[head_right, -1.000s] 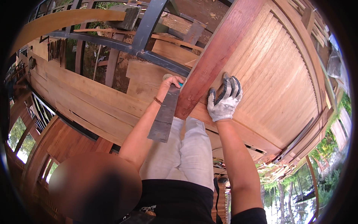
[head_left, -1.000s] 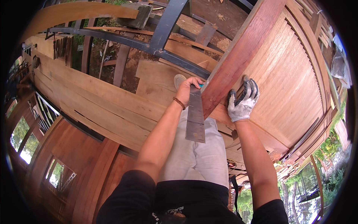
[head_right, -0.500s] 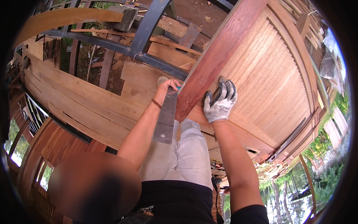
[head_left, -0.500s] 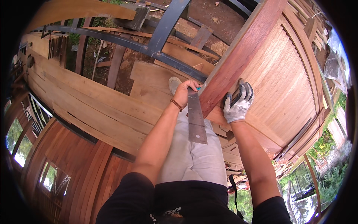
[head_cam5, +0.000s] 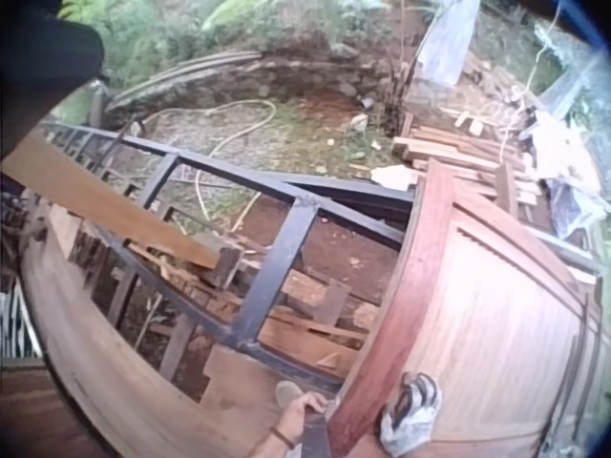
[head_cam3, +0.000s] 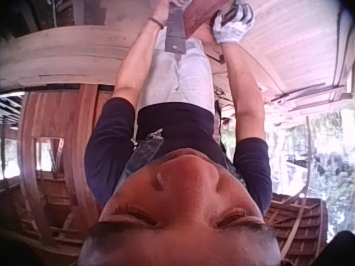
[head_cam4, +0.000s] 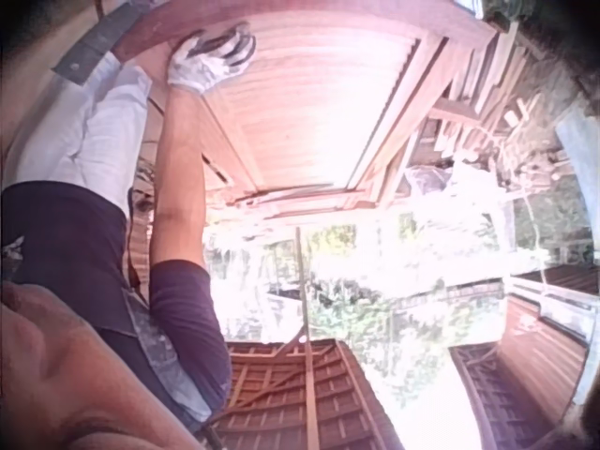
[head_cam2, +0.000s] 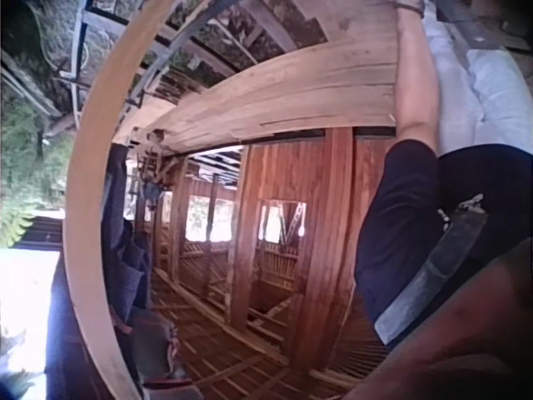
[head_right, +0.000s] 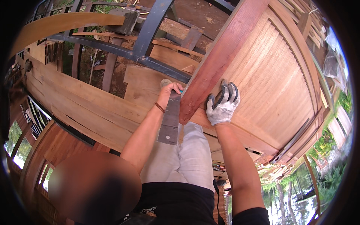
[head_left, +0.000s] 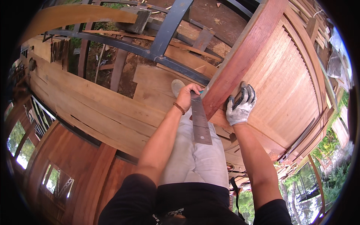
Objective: The person uses a hand saw to cut a wooden plank on a deck. They then measure and mark the plank with a square and pencil, and continue cutting along the marked line.
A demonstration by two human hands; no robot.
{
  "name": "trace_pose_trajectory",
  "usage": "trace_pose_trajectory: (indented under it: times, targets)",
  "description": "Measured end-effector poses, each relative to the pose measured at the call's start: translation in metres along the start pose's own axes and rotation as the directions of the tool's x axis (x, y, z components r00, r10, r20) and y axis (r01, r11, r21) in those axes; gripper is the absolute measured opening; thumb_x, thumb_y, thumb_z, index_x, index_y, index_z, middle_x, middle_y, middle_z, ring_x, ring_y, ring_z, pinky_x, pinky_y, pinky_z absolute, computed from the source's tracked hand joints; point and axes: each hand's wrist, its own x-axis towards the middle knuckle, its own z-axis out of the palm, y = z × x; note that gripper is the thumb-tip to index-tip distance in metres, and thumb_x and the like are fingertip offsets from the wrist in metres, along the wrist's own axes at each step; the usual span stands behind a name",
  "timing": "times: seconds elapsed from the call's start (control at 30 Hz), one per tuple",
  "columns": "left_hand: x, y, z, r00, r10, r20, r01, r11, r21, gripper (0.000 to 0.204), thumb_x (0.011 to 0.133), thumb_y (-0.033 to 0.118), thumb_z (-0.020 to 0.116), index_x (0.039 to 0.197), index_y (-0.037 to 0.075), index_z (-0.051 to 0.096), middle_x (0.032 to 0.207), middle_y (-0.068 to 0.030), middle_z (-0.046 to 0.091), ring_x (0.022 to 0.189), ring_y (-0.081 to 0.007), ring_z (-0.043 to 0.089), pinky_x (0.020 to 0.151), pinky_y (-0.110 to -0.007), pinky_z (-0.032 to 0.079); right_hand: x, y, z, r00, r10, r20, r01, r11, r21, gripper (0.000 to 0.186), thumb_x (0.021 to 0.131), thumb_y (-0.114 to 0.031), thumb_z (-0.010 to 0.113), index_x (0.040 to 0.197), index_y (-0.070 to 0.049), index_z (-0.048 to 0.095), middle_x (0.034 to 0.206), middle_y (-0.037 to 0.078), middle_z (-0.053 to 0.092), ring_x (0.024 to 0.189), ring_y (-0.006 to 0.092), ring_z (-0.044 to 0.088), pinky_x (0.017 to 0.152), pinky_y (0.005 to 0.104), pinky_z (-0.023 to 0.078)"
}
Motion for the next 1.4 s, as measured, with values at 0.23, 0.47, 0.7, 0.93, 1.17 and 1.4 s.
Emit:
trace_pose_trajectory:
  times: [0.23,0.47,0.7,0.93,1.17,1.4]
  targets:
    - [0.001,0.001,-0.001,0.999,-0.044,-0.001,0.044,0.997,-0.069,0.019,0.087,0.001,0.051,0.069,0.005,0.056,0.091,-0.0085,0.058,0.099,-0.0227,0.062,0.091,-0.033,0.047,0.0,0.001,-0.001,1.0,-0.023,0.011,0.023,1.0,-0.007,0.077,0.077,-0.022,0.067,0.146,-0.006,0.035,0.14,0.02,0.04,0.132,0.0417,0.034,0.111,0.056,0.025]
    - [0.003,-0.004,-0.002,0.999,-0.033,-0.016,0.033,0.999,-0.024,0.02,0.086,0.009,0.049,0.068,0.006,0.056,0.09,-0.0092,0.061,0.099,-0.0256,0.062,0.093,-0.036,0.045,0.001,-0.001,-0.002,1.0,0.001,0.024,0.0,0.999,-0.043,0.072,0.076,-0.024,0.067,0.138,-0.001,0.039,0.138,0.024,0.04,0.132,0.0437,0.034,0.11,0.0572,0.025]
    - [0.001,-0.008,-0.005,1.0,0.005,-0.014,-0.006,0.998,-0.058,0.018,0.084,-0.003,0.051,0.069,0.005,0.057,0.089,-0.0098,0.06,0.097,-0.0246,0.062,0.095,-0.036,0.047,0.002,-0.008,-0.007,0.996,0.062,0.062,-0.06,0.998,-0.02,0.076,0.076,-0.027,0.067,0.143,-0.006,0.039,0.136,0.022,0.04,0.131,0.043,0.033,0.111,0.0571,0.025]
    - [-0.017,0.021,-0.023,0.991,0.005,-0.137,-0.009,1.0,-0.029,0.024,0.08,-0.019,0.055,0.076,0.004,0.057,0.093,-0.0075,0.059,0.109,-0.0306,0.065,0.09,-0.038,0.052,0.003,-0.01,-0.011,0.995,0.077,0.068,-0.076,0.997,-0.023,0.078,0.074,-0.028,0.068,0.144,-0.007,0.039,0.136,0.02,0.039,0.131,0.042,0.033,0.11,0.0574,0.025]
    - [-0.022,0.068,-0.065,0.984,0.114,-0.138,-0.138,0.973,-0.185,0.018,0.087,-0.01,0.059,0.082,0.007,0.058,0.101,-0.0065,0.06,0.11,-0.0323,0.065,0.092,-0.04,0.054,0.002,-0.006,-0.012,0.994,0.065,0.083,-0.066,0.998,0.007,0.078,0.077,-0.026,0.066,0.146,-0.003,0.037,0.136,0.023,0.039,0.132,0.043,0.031,0.112,0.0555,0.023]
    - [0.019,0.127,0.002,0.98,0.095,-0.175,-0.141,0.953,-0.269,0.023,0.082,-0.016,0.056,0.092,0.004,0.059,0.103,-0.0076,0.061,0.119,-0.0368,0.06,0.103,-0.048,0.052,0.002,-0.007,-0.011,0.996,0.063,0.064,-0.065,0.998,0.027,0.077,0.075,-0.03,0.068,0.143,-0.006,0.04,0.135,0.02,0.04,0.131,0.0423,0.033,0.108,0.0579,0.026]
